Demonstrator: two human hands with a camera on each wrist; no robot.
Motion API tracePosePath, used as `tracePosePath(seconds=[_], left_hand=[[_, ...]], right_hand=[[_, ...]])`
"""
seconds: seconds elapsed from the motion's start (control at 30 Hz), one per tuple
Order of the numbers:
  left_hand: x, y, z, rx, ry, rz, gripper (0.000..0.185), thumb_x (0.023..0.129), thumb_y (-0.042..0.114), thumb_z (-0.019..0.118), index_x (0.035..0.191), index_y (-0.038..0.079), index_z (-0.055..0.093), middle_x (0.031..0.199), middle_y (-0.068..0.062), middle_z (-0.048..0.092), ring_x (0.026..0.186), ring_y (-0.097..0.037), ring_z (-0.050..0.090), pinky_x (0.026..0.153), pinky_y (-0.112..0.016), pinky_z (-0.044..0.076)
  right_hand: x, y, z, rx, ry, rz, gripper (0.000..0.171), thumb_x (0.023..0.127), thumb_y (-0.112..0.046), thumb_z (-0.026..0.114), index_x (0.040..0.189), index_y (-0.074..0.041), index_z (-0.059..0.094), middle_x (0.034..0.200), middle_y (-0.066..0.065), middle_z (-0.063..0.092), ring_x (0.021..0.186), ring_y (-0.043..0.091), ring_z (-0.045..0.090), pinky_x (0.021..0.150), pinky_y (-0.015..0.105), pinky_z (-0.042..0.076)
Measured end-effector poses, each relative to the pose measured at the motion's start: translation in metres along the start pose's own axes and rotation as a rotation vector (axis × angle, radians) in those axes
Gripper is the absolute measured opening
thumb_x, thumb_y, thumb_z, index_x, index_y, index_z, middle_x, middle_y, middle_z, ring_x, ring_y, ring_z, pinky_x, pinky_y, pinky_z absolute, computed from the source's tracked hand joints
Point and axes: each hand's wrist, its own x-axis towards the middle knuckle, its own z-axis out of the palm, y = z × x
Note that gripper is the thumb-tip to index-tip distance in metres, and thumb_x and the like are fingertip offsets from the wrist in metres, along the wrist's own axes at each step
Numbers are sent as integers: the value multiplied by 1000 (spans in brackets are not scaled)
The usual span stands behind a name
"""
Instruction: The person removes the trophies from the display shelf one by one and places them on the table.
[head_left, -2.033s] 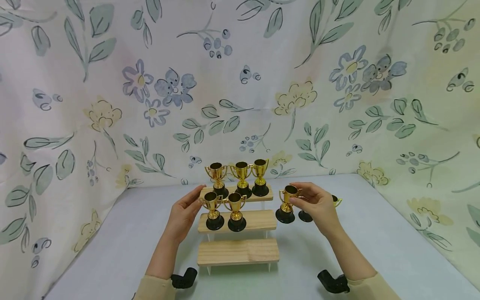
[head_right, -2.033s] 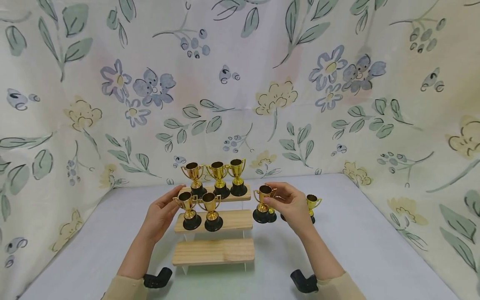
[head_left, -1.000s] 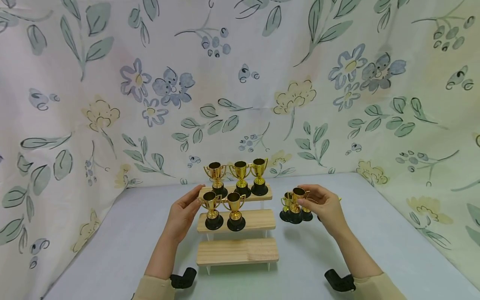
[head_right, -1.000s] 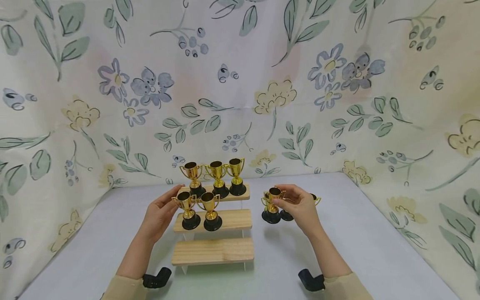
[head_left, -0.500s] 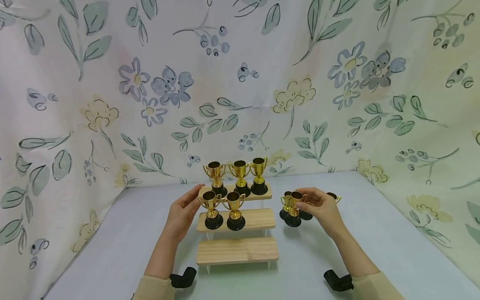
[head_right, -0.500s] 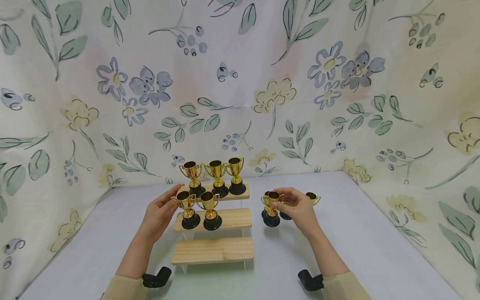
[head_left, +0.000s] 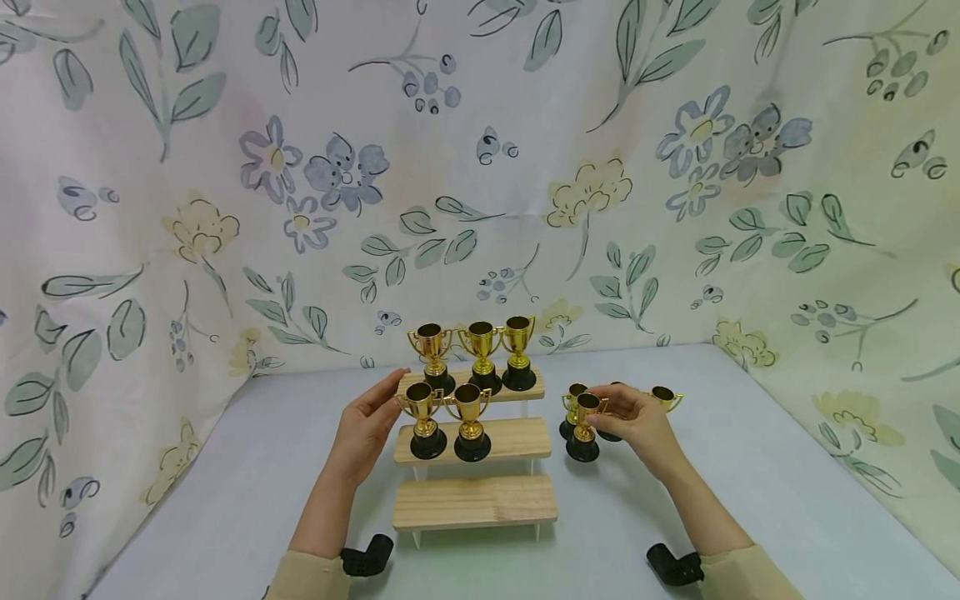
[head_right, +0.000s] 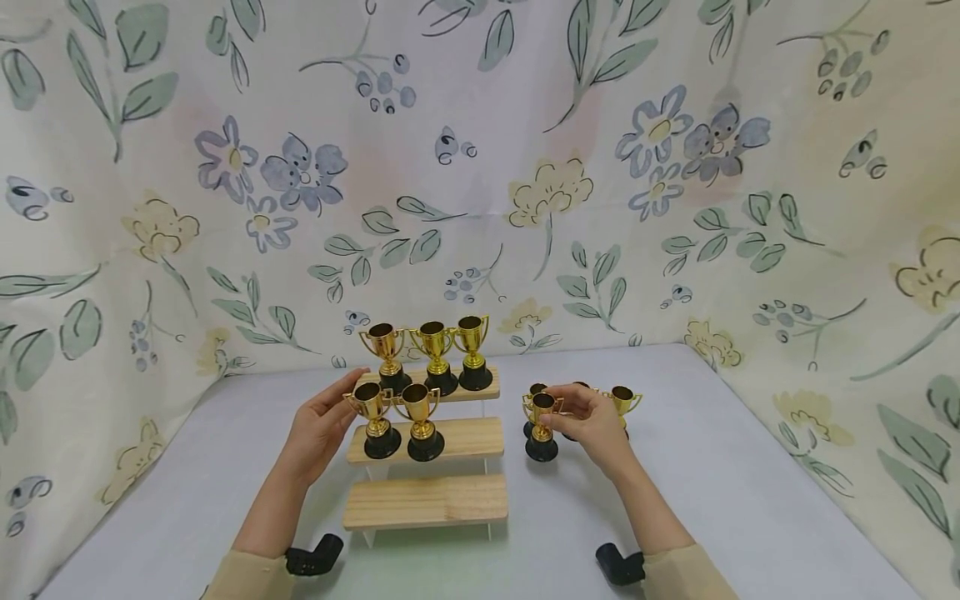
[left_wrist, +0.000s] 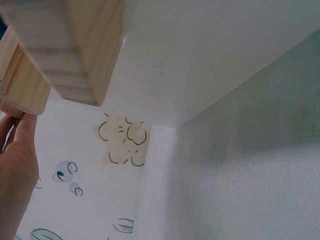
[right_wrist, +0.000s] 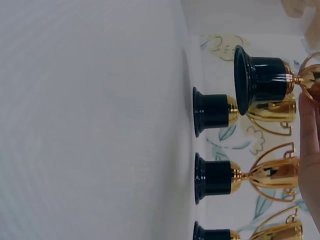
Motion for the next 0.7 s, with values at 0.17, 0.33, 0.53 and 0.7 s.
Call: tracePosePath(seconds=[0.17, 0.33, 0.53, 0.7], left_hand=[[0, -1, 0, 5, -4, 10, 61, 100, 16, 57, 154, 2, 31, 159, -5, 36, 127, 13, 49, 105, -6, 41], [0, -1, 0, 12, -2, 14, 62, 100, 17, 58, 154, 1, 31, 151, 7, 44, 127, 13, 49, 104, -5, 42], [-1, 0, 1, 11, 7, 4, 61, 100, 16, 58, 154, 2, 31, 156, -1, 39, 126, 14, 49, 105, -5, 42], [-1, 0, 1, -2, 8, 5, 60, 100, 14, 57, 154, 2, 32, 153, 3, 42, 126, 13, 49, 105, -6, 42]], right_hand=[[0, 2, 0, -15, -9, 20, 41, 85, -14, 77, 121, 1, 64, 91, -18, 69, 76, 2, 66, 70, 21, 59], [0, 5, -1, -19, -19, 34, 41, 84, -15, 78, 120, 0, 65, 93, -20, 68, 78, 2, 65, 71, 21, 59], [1, 10, -1, -13, -46, 46, 42, 85, -15, 77, 121, 1, 64, 99, -21, 68, 81, 1, 65, 73, 20, 59], [1, 13, -2, -7, -67, 55, 43, 86, -14, 76, 123, 2, 63, 99, -22, 68, 85, 1, 68, 73, 21, 60]])
